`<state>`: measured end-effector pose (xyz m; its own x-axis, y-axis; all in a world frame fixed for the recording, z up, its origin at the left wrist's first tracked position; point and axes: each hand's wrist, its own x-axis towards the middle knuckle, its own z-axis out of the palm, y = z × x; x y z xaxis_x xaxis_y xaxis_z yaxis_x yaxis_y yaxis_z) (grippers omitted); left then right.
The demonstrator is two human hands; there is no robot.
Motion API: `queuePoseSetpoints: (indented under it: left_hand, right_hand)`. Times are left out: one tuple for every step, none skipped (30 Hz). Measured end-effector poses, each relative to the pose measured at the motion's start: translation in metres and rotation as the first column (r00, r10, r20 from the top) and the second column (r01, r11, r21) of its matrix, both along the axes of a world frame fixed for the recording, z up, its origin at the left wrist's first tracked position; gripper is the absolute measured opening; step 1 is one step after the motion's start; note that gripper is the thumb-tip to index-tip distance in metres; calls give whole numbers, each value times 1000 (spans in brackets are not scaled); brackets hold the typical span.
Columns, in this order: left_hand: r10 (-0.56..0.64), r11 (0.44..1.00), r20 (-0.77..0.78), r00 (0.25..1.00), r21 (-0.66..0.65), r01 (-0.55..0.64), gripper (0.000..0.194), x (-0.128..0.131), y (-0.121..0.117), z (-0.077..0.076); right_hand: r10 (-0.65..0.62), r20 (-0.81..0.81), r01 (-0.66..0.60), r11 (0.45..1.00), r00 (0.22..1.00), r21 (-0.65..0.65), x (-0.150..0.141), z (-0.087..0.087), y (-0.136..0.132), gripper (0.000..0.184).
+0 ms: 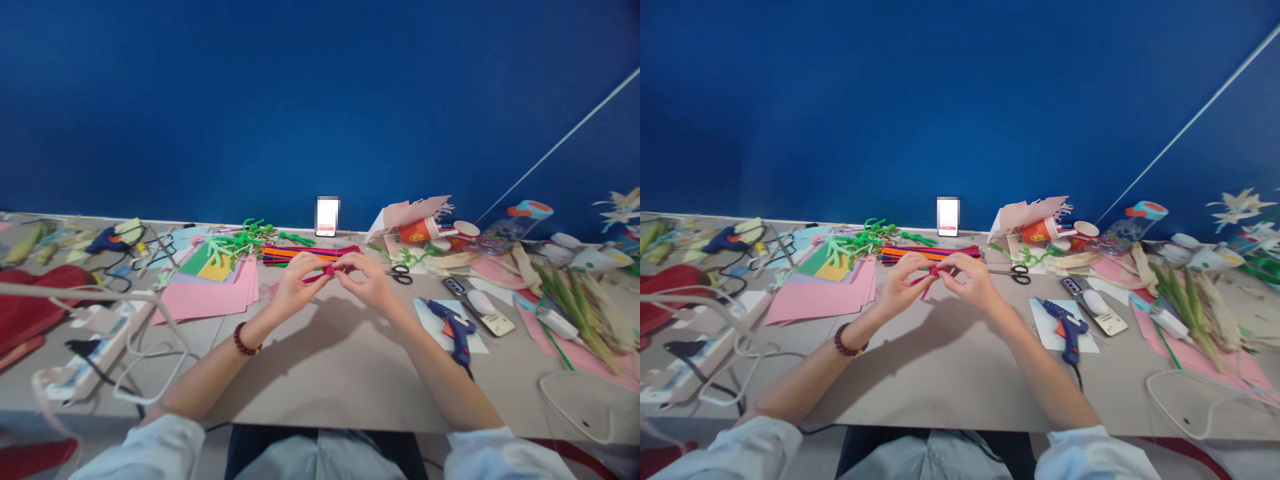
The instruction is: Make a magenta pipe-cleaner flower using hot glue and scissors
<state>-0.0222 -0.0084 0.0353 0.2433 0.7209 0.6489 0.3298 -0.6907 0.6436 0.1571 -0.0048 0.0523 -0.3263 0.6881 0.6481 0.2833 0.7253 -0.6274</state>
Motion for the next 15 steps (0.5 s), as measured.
queuePoseSetpoints:
  left_hand:
    - [-11,1000,19,1000,-22,12,16,0,1,0]
    - [-21,999,42,999,-48,23,16,0,1,0]
    - [-29,996,62,998,-81,34,16,1,2,0]
    - [-33,992,80,996,-119,43,16,1,2,0]
    - [-37,986,92,995,-159,51,16,2,3,0]
    - [-42,978,103,994,-200,62,17,3,3,-1]
    - [-52,967,118,992,-241,80,18,3,3,-2]
    - [-66,953,140,988,-283,104,18,4,3,-2]
    - [-78,937,172,982,-323,132,20,5,4,-3]
    - [-88,919,212,973,-359,161,21,6,4,-4]
    - [-92,899,254,963,-394,190,22,6,4,-5]
    - [-88,879,294,952,-427,213,23,7,4,-5]
    - [-80,860,325,942,-455,230,25,7,5,-6]
    - [-73,845,345,936,-477,242,26,7,5,-6]
    - [-69,834,356,932,-492,250,27,7,6,-7]
  right_hand:
    - [6,1,-6,1000,1000,-20,0,0,0,9]
    - [10,0,-10,999,1000,-43,1,-1,1,9]
    - [15,-3,-15,997,1000,-70,1,-1,1,9]
    - [19,-8,-20,995,1000,-100,1,-2,2,9]
    - [24,-14,-26,991,1000,-130,2,-3,3,8]
    - [30,-23,-34,986,999,-166,2,-5,4,8]
    - [40,-38,-47,978,998,-205,2,-6,5,8]
    - [51,-60,-64,966,997,-251,2,-7,6,8]
    - [64,-84,-86,950,994,-299,2,-8,7,8]
    - [74,-110,-108,932,991,-346,2,-9,7,10]
    - [85,-134,-131,914,987,-384,2,-10,8,11]
    - [93,-153,-149,899,984,-411,2,-10,8,12]
    - [99,-167,-162,889,981,-427,2,-10,9,13]
    - [101,-177,-170,883,979,-437,2,-11,9,15]
    - [99,-186,-173,879,978,-444,2,-11,9,16]
